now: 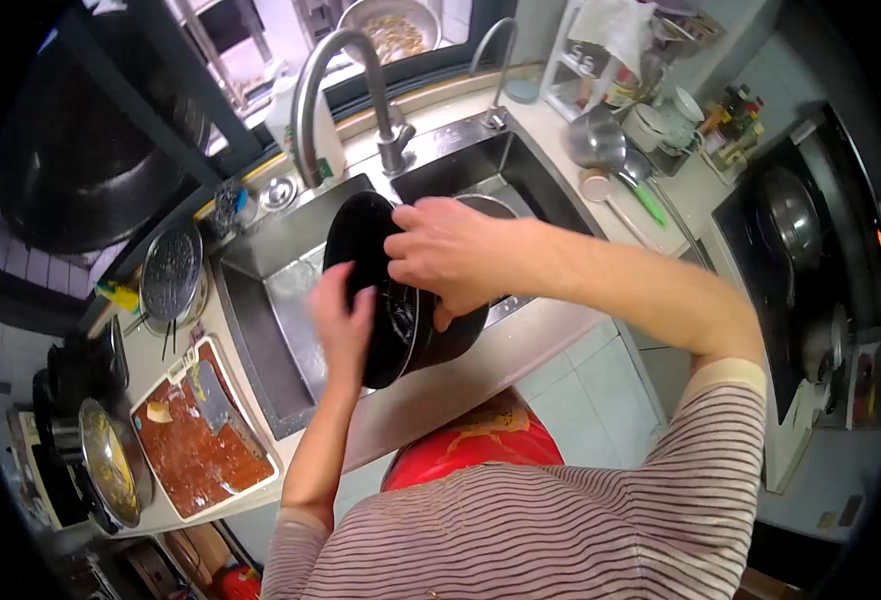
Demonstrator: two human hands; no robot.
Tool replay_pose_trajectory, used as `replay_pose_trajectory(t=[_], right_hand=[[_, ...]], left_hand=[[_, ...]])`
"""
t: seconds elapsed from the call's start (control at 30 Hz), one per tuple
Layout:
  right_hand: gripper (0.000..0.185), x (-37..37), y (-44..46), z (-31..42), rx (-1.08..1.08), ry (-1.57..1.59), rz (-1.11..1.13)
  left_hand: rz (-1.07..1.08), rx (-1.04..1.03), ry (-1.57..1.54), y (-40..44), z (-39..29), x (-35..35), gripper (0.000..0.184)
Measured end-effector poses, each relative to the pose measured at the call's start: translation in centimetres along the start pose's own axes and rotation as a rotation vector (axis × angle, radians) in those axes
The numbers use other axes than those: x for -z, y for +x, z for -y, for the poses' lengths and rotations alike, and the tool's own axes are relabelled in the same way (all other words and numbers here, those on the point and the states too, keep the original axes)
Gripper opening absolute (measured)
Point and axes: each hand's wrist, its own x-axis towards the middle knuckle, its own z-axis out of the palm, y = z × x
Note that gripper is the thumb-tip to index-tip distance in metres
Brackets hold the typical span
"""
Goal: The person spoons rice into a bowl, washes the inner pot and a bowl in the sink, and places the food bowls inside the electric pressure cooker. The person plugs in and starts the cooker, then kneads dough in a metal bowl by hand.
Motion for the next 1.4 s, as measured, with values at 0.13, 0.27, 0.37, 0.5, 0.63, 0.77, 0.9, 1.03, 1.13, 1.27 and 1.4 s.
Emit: replay_pose_trajectory(t=[0.13, 0.27, 0.37, 0.5, 0.63, 0.77, 0.9, 1.03, 1.13, 1.27, 1.4], right_hand=[[0.047, -3.1, -5.3, -0.8, -0.035, 0.083, -0.348], [0.039, -5.7, -9.8, -3.0, -0.096, 0.272, -0.374], [0.033, -7.3, -14.6, -9.4, -0.236, 0.997, -0.365], [0.058, -17.5, -16.8, -22.6, -0.815, 0.97, -0.635], [0.067, -24.9, -12.3, -31.0, -0.934, 0.686, -0.774], [0.045, -24.9, -10.0, -31.8, -0.97, 0.589, -0.611], [0.039, -23.8, -11.4, -30.9, -0.631, 0.006, -0.42], [0.035, -24.3, -11.2, -31.8, -0.631, 0.101, -0.321], [0.041, -23.3, -11.7, -30.4, -0.629, 0.522, -0.46], [0.046, -26.5, -14.8, -24.4, -0.829, 1.156, -0.521], [0.043, -24.6, -14.8, -23.0, -0.874, 0.781, -0.773]], left_hand=[[-0.186, 0.634, -0.164, -3.3, 0.4, 2.4, 0.054], [0.192, 1.296, -1.047, -5.0, -0.5, -1.0, 0.014], [0.205, 1.227, -0.849, -3.8, -2.3, -4.5, 0.022], [0.075, 1.168, -0.669, -1.1, -6.0, -9.7, 0.02], [0.021, 1.167, -0.738, 0.2, -7.4, -14.4, 0.033], [-0.072, 1.29, -0.762, 1.9, -10.0, -16.9, 0.032], [-0.144, 1.335, -0.816, 2.2, -9.8, -19.4, 0.032], [-0.199, 1.349, -0.805, 2.7, -10.2, -20.3, 0.034], [-0.346, 1.372, -0.78, 0.7, -8.0, -22.5, 0.038], [-0.346, 1.341, -0.842, 0.4, -7.9, -22.5, 0.042], [-0.315, 1.29, -0.932, 0.5, -8.0, -22.4, 0.046]])
